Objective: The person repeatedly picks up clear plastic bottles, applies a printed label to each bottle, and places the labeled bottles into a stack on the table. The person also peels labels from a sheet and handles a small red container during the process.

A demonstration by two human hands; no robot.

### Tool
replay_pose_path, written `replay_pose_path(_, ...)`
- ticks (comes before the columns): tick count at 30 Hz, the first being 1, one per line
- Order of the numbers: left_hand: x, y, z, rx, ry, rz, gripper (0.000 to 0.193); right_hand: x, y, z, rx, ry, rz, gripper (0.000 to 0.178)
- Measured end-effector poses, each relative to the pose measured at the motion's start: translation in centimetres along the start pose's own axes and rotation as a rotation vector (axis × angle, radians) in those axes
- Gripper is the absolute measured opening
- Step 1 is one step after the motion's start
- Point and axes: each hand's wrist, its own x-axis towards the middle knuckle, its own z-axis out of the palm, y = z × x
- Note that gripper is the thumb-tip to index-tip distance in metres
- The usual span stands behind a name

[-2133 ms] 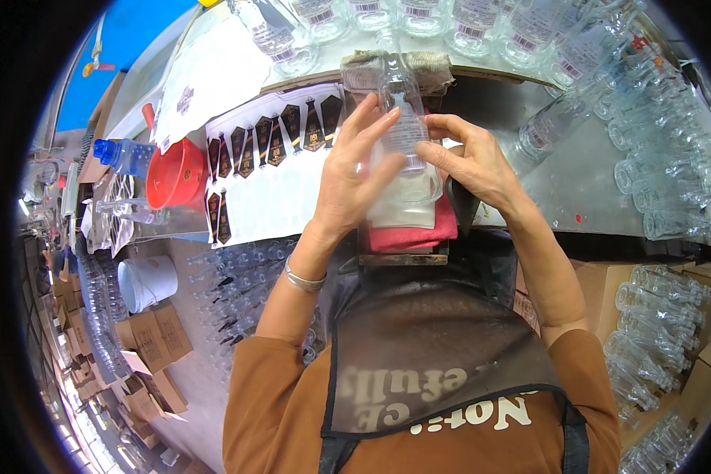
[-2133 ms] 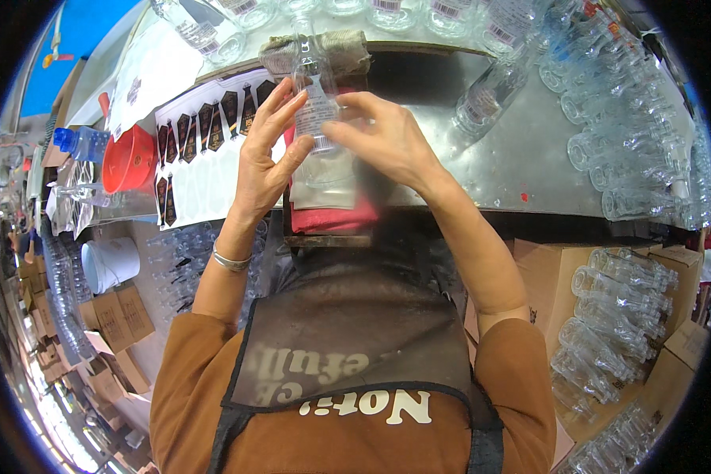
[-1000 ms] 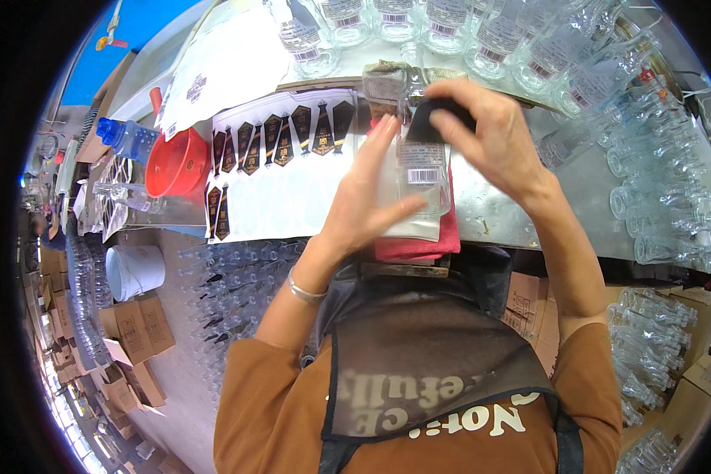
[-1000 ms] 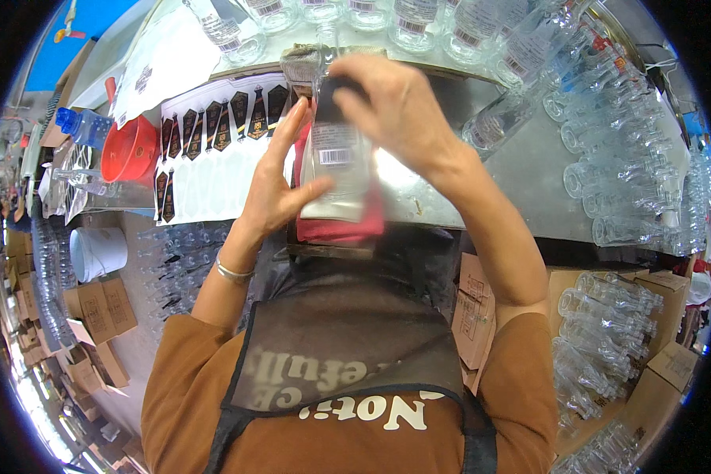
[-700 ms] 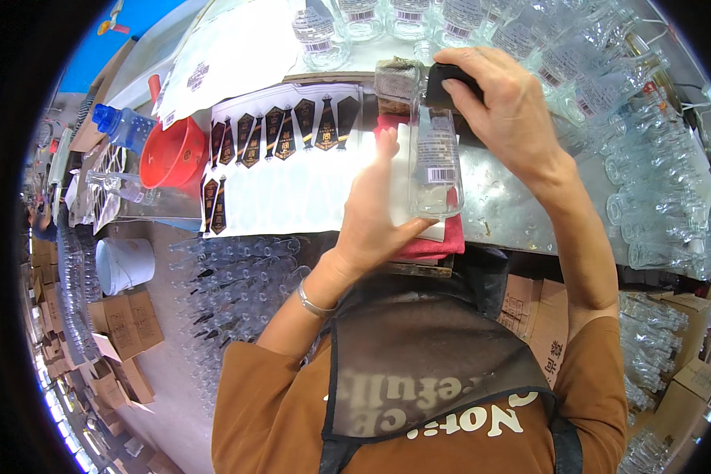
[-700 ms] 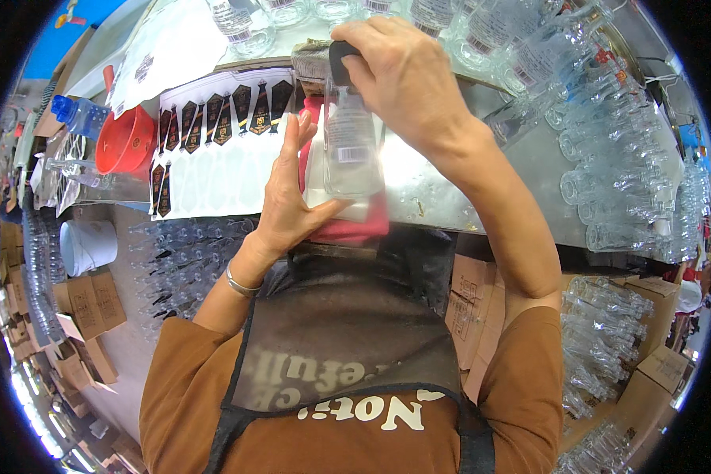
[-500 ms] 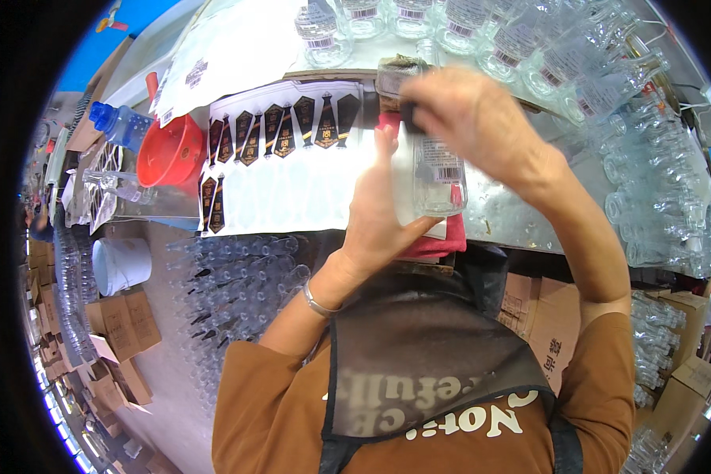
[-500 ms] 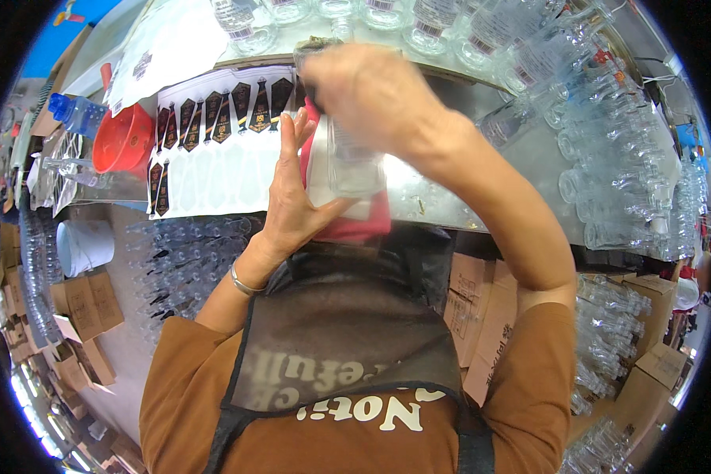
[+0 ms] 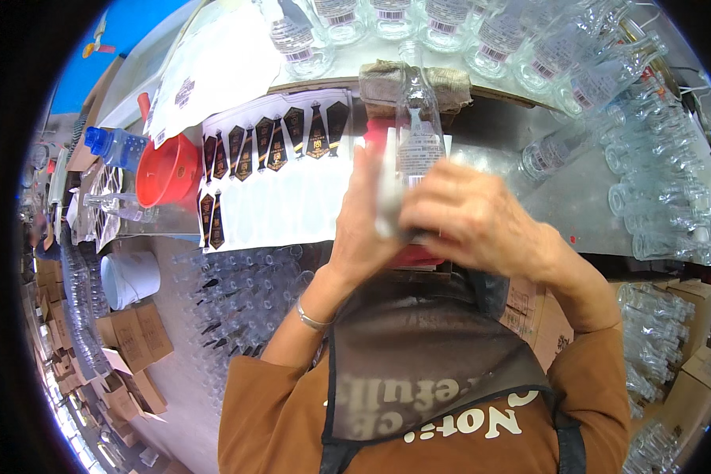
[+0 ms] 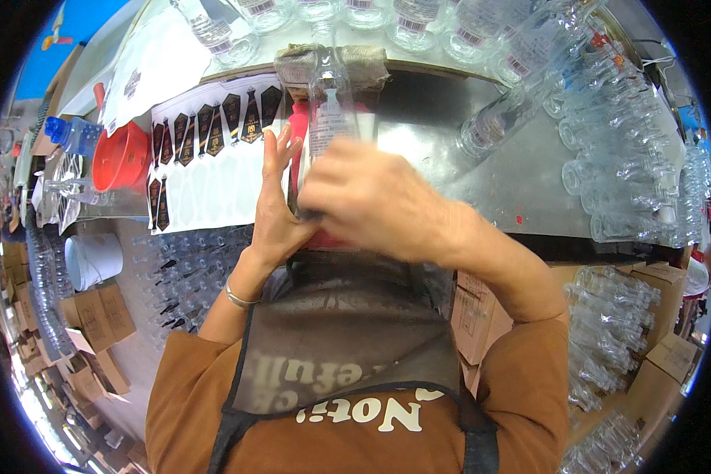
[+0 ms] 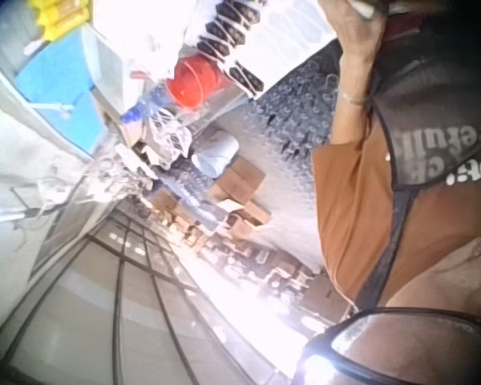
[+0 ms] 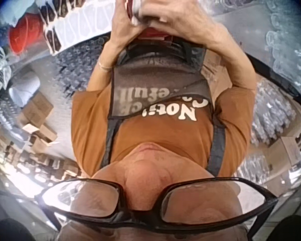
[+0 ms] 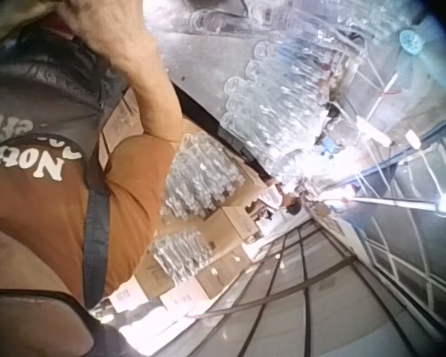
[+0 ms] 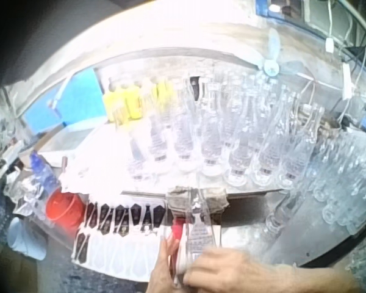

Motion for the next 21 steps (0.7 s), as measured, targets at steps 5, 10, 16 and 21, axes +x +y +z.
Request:
replay_pose_path(5, 0.0, 0.4, -0.5, -0.048, -0.037, -0.058, 0.112, 0.0, 5.6, -2.4, 0.141, 0.390, 0.417, 0.020)
replay_pose_path(10, 0.2, -0.4, -0.2, -0.063, -0.061, -0.028, 0.111, -4.6, 2.0, 0.7, 0.278, 0.196, 0.173, 0.025)
replay_pose_path(16, 0.3, 0.5, -0.2, -0.131, -0.046, -0.070, 0.109, -4.6, 7.1, 1.4, 0.305, 0.592, 0.378, 0.025)
replay_pose_path(21, 0.0, 0.2, 0.3, -0.149, -0.027, -0.067, 0.107, -4.3, 1.2, 0.2, 0.194, 0.248, 0.197, 0.023)
